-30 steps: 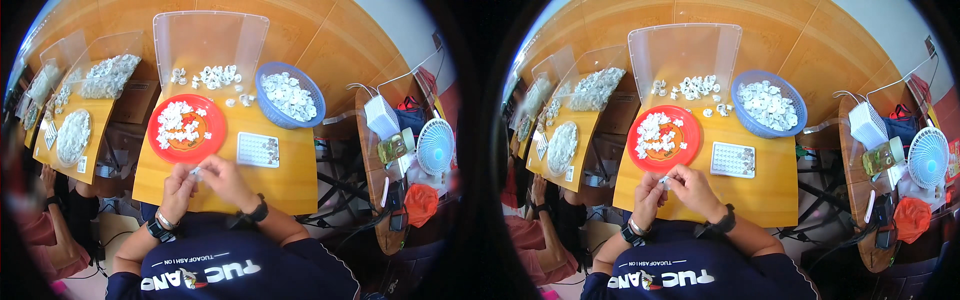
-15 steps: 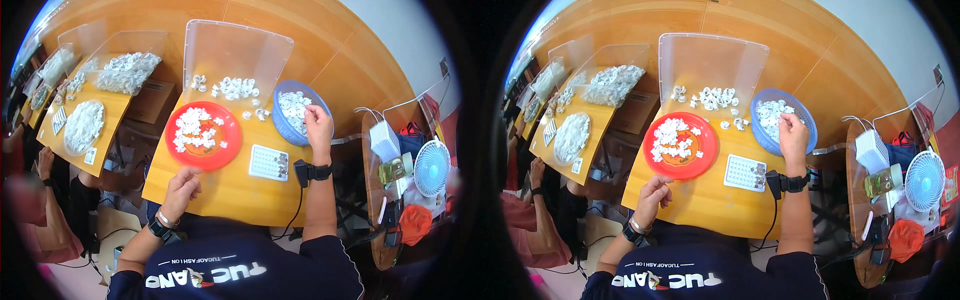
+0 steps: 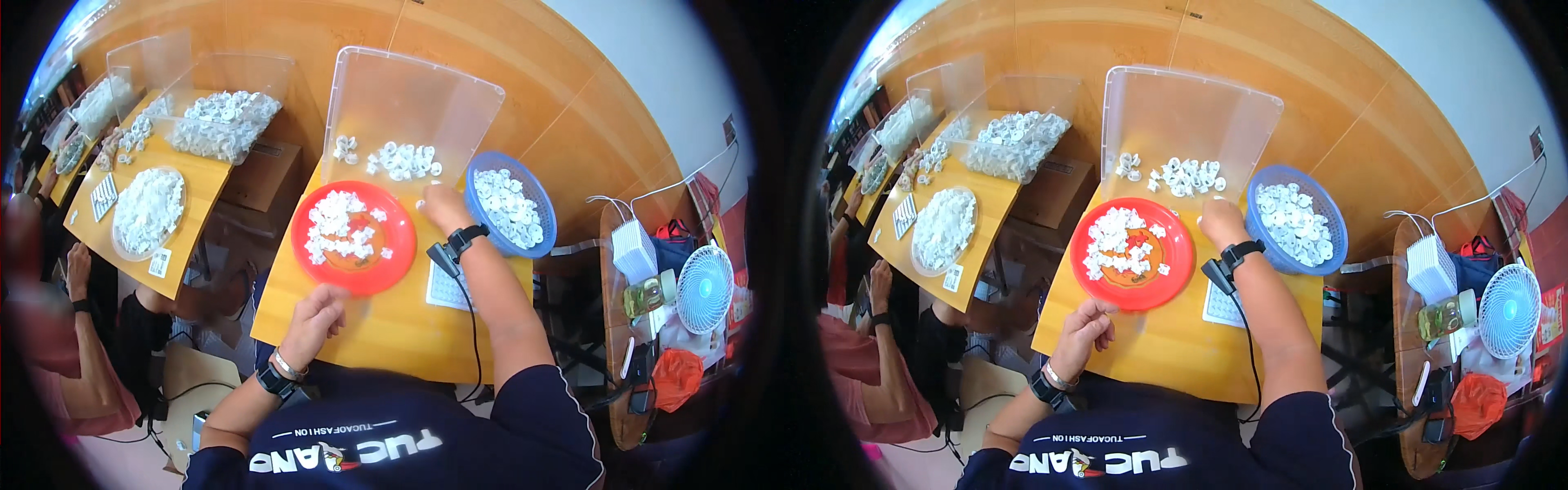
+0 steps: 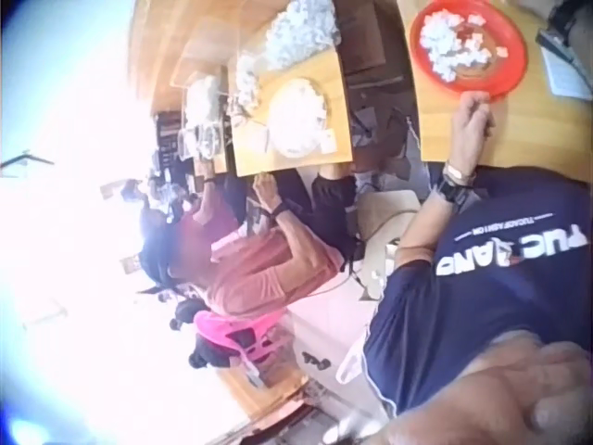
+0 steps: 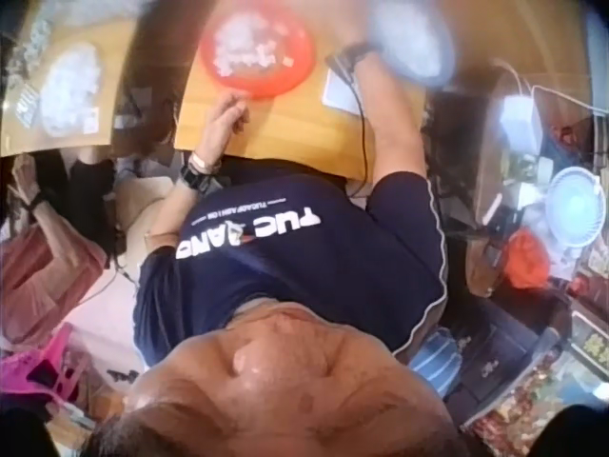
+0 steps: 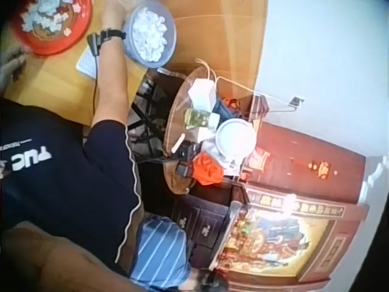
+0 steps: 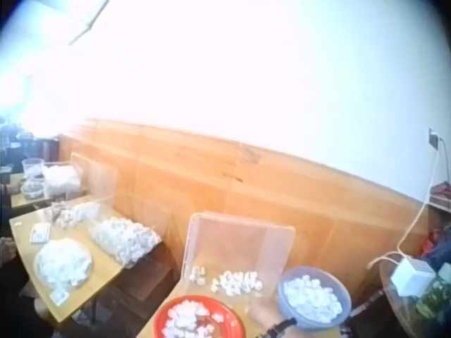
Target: Assembling small white plastic components by hand at a workstation.
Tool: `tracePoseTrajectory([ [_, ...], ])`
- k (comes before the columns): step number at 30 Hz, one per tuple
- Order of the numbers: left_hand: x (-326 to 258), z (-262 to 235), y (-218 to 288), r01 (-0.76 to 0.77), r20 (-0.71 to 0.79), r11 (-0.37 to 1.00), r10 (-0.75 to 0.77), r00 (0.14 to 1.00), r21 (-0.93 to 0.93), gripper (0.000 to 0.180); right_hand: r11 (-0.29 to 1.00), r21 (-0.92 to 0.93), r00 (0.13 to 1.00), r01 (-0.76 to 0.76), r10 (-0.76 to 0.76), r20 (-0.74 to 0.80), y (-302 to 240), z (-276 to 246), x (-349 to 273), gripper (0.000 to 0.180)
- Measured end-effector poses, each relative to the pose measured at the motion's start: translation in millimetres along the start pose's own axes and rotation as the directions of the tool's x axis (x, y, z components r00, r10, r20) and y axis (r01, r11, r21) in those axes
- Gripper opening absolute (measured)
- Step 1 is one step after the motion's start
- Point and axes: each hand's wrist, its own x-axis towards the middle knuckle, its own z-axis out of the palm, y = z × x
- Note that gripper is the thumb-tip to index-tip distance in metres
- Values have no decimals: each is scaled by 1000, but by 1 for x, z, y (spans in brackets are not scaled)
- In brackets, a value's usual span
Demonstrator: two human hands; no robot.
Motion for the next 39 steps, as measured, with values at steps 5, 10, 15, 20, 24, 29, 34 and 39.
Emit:
tracePoseTrajectory([
  [5, 14, -7, 10, 6, 30, 997, -4, 1000, -80, 21, 986, 165, 997, 9, 3, -71, 7, 8, -10, 19],
  [10, 58, 3, 20, 42, 191, 971, 4, 982, -236, 21, 275, 959, 996, -71, 69, 54, -14, -35, -56, 20],
  [15, 107, 22, 14, 63, 261, 906, 54, 964, -420, 28, -82, 996, 999, 45, -6, -46, -75, -37, -107, 23],
  [20, 114, 26, 10, 49, 209, 891, 52, 977, -451, 17, -47, 974, 974, 221, 59, -218, -97, -6, -110, 28],
  [24, 114, 25, 3, 22, 123, 884, 40, 992, -467, 14, 247, 912, 938, 327, 28, -345, -104, -4, -107, 33],
  [29, 113, 29, 2, -110, -35, 930, 105, 994, -350, 12, 391, 832, 901, 392, 20, -434, -114, -12, -110, 38],
  [34, 119, 18, 2, -32, 72, 872, 77, 994, -488, 18, 203, 935, 942, 290, 109, -316, -112, 3, -110, 39],
  [39, 125, 14, -9, 32, 135, 858, 43, 990, -512, 25, 166, 941, 941, 296, 117, -316, -105, 10, -106, 40],
])
